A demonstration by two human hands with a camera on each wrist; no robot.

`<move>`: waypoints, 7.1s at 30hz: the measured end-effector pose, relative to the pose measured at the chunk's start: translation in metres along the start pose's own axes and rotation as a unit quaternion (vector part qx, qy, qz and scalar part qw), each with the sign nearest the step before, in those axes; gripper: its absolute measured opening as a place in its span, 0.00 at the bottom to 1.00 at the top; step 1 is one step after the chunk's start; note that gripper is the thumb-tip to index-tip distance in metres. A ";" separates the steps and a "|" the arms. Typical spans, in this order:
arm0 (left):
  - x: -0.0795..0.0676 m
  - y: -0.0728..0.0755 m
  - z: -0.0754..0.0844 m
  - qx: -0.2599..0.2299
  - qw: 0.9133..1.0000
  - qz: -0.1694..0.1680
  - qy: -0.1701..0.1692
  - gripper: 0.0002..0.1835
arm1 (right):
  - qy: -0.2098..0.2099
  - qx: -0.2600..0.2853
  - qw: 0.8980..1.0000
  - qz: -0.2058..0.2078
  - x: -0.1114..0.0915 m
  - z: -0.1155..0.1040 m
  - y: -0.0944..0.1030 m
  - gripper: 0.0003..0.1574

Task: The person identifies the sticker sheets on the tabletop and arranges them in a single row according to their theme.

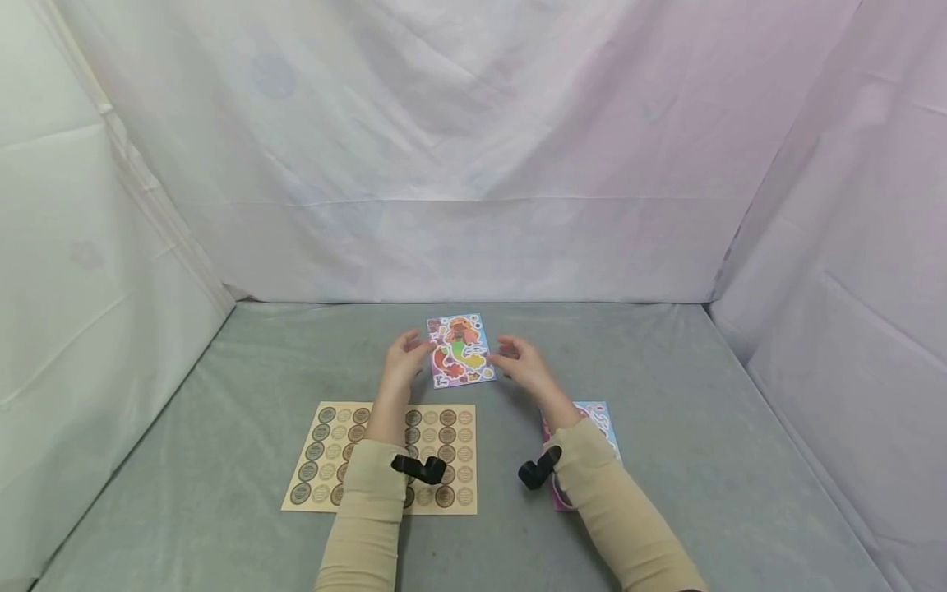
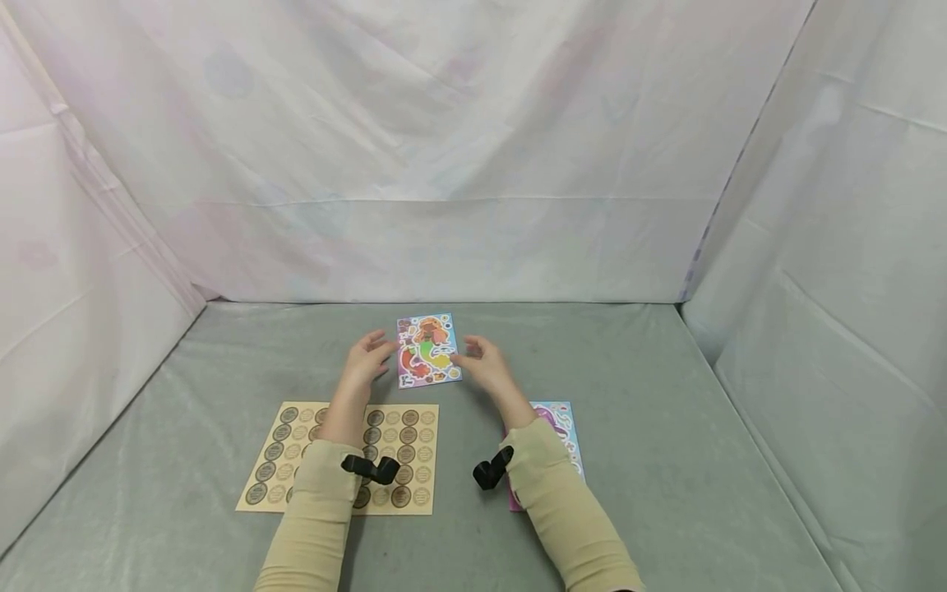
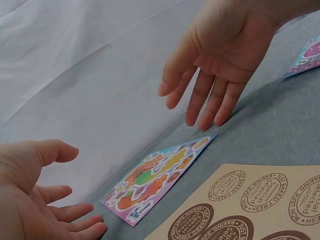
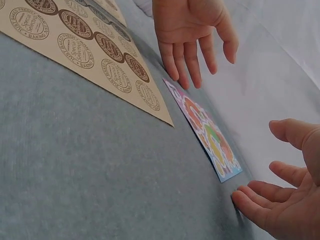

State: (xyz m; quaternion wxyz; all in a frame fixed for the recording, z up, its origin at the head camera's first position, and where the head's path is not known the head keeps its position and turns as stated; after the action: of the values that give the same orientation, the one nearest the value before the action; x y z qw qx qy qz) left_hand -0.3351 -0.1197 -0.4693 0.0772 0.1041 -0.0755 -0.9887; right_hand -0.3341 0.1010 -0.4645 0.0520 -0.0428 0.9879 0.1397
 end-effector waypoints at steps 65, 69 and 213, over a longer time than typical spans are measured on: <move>-0.011 -0.012 -0.017 -0.144 0.989 0.008 0.019 0.35 | -0.062 0.140 0.987 0.052 0.001 0.019 -0.007 0.32; -0.013 -0.012 -0.016 -0.149 0.989 0.005 0.017 0.34 | -0.064 0.143 0.986 0.051 0.000 0.018 -0.007 0.32; -0.078 -0.120 0.007 -0.084 0.984 -0.144 -0.061 0.29 | -0.010 0.043 0.997 0.070 -0.078 0.044 0.117 0.38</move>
State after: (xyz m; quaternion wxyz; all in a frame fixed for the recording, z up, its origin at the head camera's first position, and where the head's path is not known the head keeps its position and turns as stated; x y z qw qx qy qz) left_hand -0.2782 0.0114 -0.4672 -0.0626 0.0464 0.0190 -0.9968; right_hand -0.2649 0.2308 -0.4658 0.0539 0.0305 0.9930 0.1009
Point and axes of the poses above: each hand's wrist, its own x-axis towards the middle knuckle, its own y-axis out of the back of the hand, z = x × y, the point moved 9 cm from there along x, towards the middle knuckle, and after that the axes turned 6 degrees about x, right-handed, at the moved point
